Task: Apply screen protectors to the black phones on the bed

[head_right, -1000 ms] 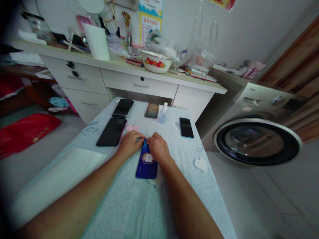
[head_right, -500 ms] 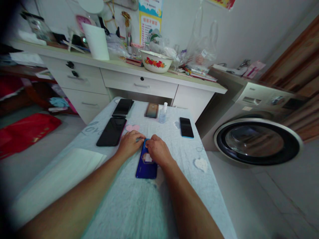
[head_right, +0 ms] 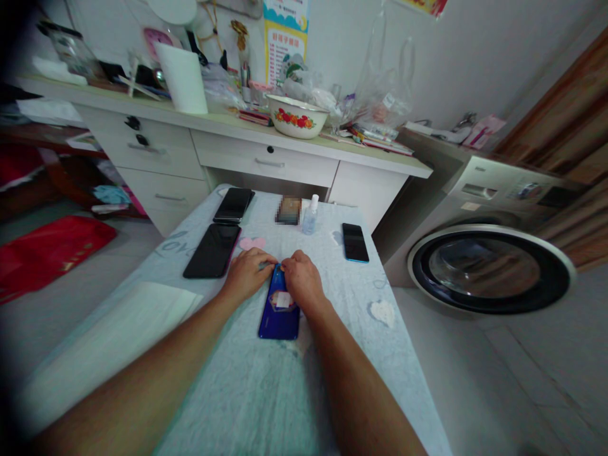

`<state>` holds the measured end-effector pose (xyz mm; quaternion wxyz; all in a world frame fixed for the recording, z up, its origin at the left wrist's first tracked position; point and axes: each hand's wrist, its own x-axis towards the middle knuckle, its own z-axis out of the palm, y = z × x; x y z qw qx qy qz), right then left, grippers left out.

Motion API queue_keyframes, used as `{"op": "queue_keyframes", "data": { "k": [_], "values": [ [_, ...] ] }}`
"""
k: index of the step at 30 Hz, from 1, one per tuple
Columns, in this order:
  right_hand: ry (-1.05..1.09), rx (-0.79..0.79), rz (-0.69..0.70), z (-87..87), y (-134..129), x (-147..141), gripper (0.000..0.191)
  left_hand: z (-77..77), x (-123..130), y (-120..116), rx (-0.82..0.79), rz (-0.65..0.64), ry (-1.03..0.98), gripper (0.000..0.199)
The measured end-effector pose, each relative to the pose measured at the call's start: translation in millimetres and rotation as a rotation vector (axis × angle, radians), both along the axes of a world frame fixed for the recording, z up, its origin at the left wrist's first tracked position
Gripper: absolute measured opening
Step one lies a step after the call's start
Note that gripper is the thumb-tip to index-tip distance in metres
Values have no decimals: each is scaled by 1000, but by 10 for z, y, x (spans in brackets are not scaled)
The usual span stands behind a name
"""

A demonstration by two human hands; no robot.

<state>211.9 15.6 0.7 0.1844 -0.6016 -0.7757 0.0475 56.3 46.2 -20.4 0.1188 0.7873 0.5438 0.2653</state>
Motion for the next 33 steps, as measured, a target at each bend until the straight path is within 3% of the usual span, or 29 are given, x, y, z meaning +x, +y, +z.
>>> {"op": "queue_keyframes", "data": {
  "k": [22,33],
  "values": [
    [-41,-26,-146,11,-25,160,25,3,-4,-7,-20,2,6,19],
    [-69,-30,-128,20,-10,85,24,44,7,-14,-37,6,10,19]
  ]
}}
